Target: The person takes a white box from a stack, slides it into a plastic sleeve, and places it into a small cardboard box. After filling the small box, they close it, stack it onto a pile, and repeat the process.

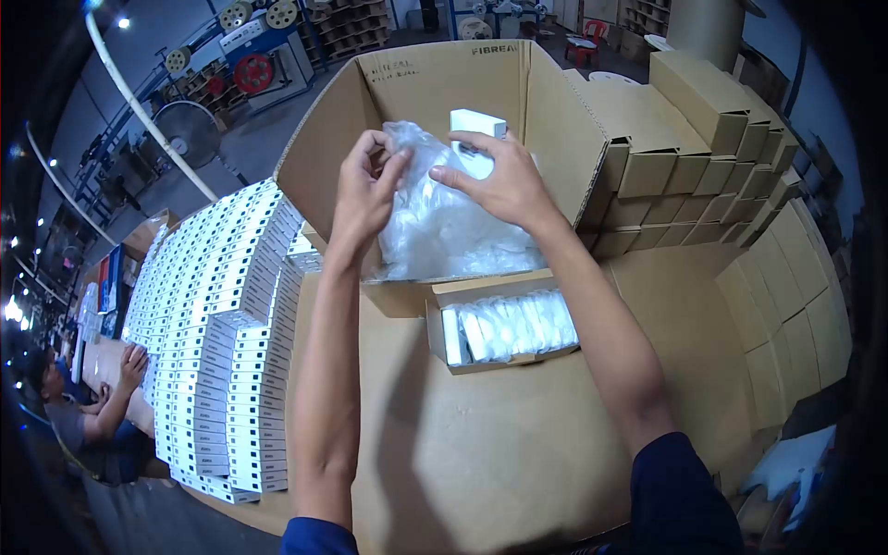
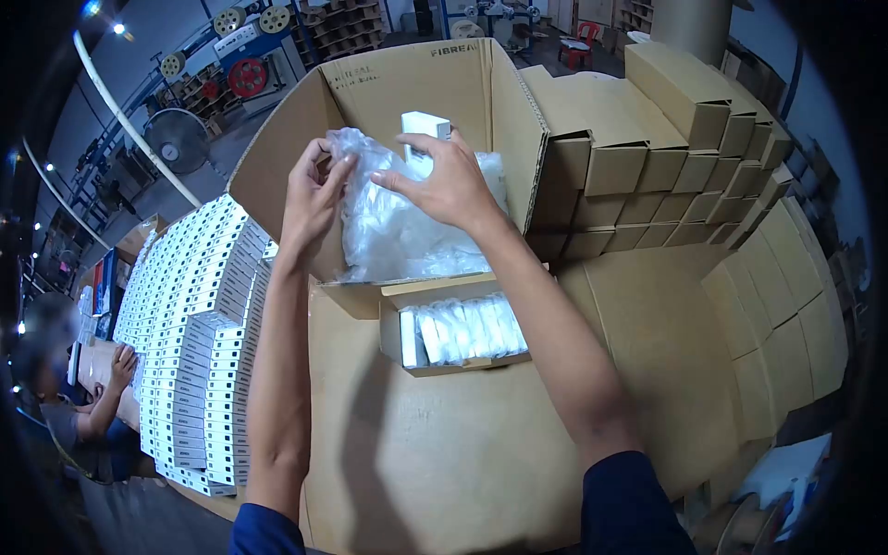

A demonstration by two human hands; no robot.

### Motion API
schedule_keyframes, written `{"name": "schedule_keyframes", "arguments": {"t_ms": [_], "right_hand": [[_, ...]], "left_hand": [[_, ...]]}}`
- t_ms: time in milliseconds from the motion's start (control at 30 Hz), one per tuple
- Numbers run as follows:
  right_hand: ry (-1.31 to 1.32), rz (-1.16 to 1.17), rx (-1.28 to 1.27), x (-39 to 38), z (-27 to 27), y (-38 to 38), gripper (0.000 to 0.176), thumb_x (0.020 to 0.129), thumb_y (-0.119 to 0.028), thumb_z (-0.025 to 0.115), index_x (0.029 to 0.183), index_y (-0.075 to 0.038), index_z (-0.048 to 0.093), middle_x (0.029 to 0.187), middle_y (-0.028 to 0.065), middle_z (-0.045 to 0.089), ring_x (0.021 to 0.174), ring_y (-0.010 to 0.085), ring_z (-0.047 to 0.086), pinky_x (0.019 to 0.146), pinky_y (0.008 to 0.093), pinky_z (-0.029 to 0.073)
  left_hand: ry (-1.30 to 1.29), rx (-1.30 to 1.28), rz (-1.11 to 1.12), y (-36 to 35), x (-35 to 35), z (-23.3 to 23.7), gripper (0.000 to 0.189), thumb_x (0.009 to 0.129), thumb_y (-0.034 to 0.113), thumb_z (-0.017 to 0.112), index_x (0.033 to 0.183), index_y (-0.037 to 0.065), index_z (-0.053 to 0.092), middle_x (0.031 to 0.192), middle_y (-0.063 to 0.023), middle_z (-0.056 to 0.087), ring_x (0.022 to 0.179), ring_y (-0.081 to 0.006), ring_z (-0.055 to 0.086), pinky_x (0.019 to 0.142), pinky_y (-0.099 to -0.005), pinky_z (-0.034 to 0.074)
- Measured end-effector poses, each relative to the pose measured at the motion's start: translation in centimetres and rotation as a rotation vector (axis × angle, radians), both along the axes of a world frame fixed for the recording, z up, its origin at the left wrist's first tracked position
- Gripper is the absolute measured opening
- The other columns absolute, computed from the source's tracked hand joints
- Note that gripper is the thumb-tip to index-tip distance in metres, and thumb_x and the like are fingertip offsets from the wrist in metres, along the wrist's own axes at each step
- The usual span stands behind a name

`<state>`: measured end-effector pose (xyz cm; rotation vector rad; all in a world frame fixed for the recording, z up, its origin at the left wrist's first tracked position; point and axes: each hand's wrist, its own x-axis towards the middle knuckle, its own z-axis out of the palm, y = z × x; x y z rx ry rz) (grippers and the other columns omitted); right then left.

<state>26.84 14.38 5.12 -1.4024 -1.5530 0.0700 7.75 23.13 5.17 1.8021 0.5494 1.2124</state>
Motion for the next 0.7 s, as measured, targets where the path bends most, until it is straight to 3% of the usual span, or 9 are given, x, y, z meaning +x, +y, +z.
{"name": "schedule_keyframes", "arguments": {"t_ms": [33, 133, 167, 300, 400, 500, 567, 633, 700], "right_hand": [[0.030, 0.075, 0.033, 0.1, 0.1, 0.2, 0.047, 0.082, -0.039, 0.085, 0.110, -0.002, 0.075, 0.108, 0.0222, 0.071, 0.104, 0.0309, 0.067, 0.090, 0.0407, 0.053], [0.144, 0.306, -0.235, 0.2, 1.2, -1.9, 0.038, 0.085, -0.036, 0.083, 0.098, 0.000, 0.075, 0.096, 0.0164, 0.070, 0.085, 0.0199, 0.062, 0.073, 0.0352, 0.049], [0.148, 0.316, -0.156, -0.4, 1.2, -3.5, 0.033, 0.087, -0.033, 0.082, 0.089, -0.001, 0.073, 0.087, 0.0093, 0.063, 0.076, 0.0139, 0.051, 0.065, 0.0328, 0.041], [0.126, 0.156, -0.027, -2.6, -0.1, -9.8, 0.030, 0.090, -0.032, 0.080, 0.084, -0.004, 0.071, 0.083, 0.0055, 0.053, 0.072, 0.0147, 0.047, 0.068, 0.0325, 0.040], [0.309, 0.239, -0.106, -4.1, -1.4, -14.8, 0.034, 0.100, -0.029, 0.069, 0.082, 0.000, 0.067, 0.079, 0.0035, 0.051, 0.075, 0.0140, 0.045, 0.068, 0.0323, 0.039], [0.746, 0.271, -0.385, -5.4, -3.3, -19.6, 0.041, 0.106, -0.030, 0.060, 0.081, 0.002, 0.065, 0.074, -0.0005, 0.051, 0.074, 0.0122, 0.043, 0.068, 0.0312, 0.039], [0.840, 0.195, -0.441, -6.5, -4.9, -21.9, 0.042, 0.108, -0.033, 0.055, 0.088, 0.002, 0.067, 0.085, 0.0039, 0.058, 0.087, 0.0127, 0.051, 0.075, 0.0335, 0.045], [0.805, 0.137, -0.430, -6.8, -6.2, -24.6, 0.037, 0.105, -0.036, 0.060, 0.099, 0.000, 0.070, 0.101, 0.0109, 0.062, 0.104, 0.0186, 0.055, 0.085, 0.0369, 0.049], [0.477, 0.101, -0.159, -6.8, -8.8, -26.1, 0.038, 0.098, -0.039, 0.070, 0.110, -0.003, 0.071, 0.119, 0.0169, 0.062, 0.120, 0.0254, 0.055, 0.095, 0.0406, 0.050]], "left_hand": [[0.021, 0.026, -0.009, -1.0, -0.3, 0.2, 0.011, 0.102, 0.012, 0.066, 0.104, 0.004, 0.059, 0.086, 0.0041, 0.060, 0.072, -0.0016, 0.050, 0.063, -0.0197, 0.040], [0.011, -0.022, -0.016, -4.1, -1.5, 0.5, 0.011, 0.101, 0.012, 0.067, 0.104, 0.003, 0.061, 0.087, 0.0039, 0.061, 0.073, -0.0021, 0.051, 0.064, -0.0195, 0.041], [-0.019, -0.013, -0.001, -5.0, -2.0, 0.4, 0.012, 0.101, 0.013, 0.068, 0.103, 0.003, 0.063, 0.087, 0.0039, 0.061, 0.073, -0.0024, 0.051, 0.064, -0.0192, 0.041], [-0.085, -0.115, 0.047, -10.3, -3.1, -0.4, 0.013, 0.103, 0.016, 0.066, 0.103, 0.003, 0.064, 0.085, 0.0042, 0.060, 0.072, -0.0020, 0.051, 0.064, -0.0187, 0.041], [-0.258, -0.358, -0.037, -14.8, -3.6, -1.9, 0.015, 0.104, 0.018, 0.065, 0.099, 0.004, 0.061, 0.080, 0.0052, 0.056, 0.066, -0.0029, 0.047, 0.060, -0.0207, 0.040], [-0.534, -0.577, -0.185, -20.3, -3.2, -3.1, 0.018, 0.110, 0.019, 0.053, 0.098, 0.007, 0.056, 0.083, 0.0044, 0.052, 0.072, -0.0018, 0.044, 0.063, -0.0199, 0.037], [-0.557, -0.587, -0.139, -23.1, -3.7, -4.1, 0.020, 0.111, 0.019, 0.050, 0.095, 0.007, 0.055, 0.083, 0.0036, 0.052, 0.073, -0.0024, 0.044, 0.065, -0.0210, 0.039], [-0.427, -0.440, -0.016, -25.0, -4.8, -6.7, 0.022, 0.111, 0.020, 0.050, 0.094, 0.007, 0.053, 0.082, 0.0031, 0.052, 0.073, -0.0032, 0.044, 0.066, -0.0223, 0.041], [-0.238, -0.346, 0.201, -26.9, -5.8, -7.4, 0.023, 0.111, 0.020, 0.050, 0.093, 0.006, 0.052, 0.081, 0.0027, 0.052, 0.073, -0.0031, 0.044, 0.066, -0.0226, 0.041]]}}
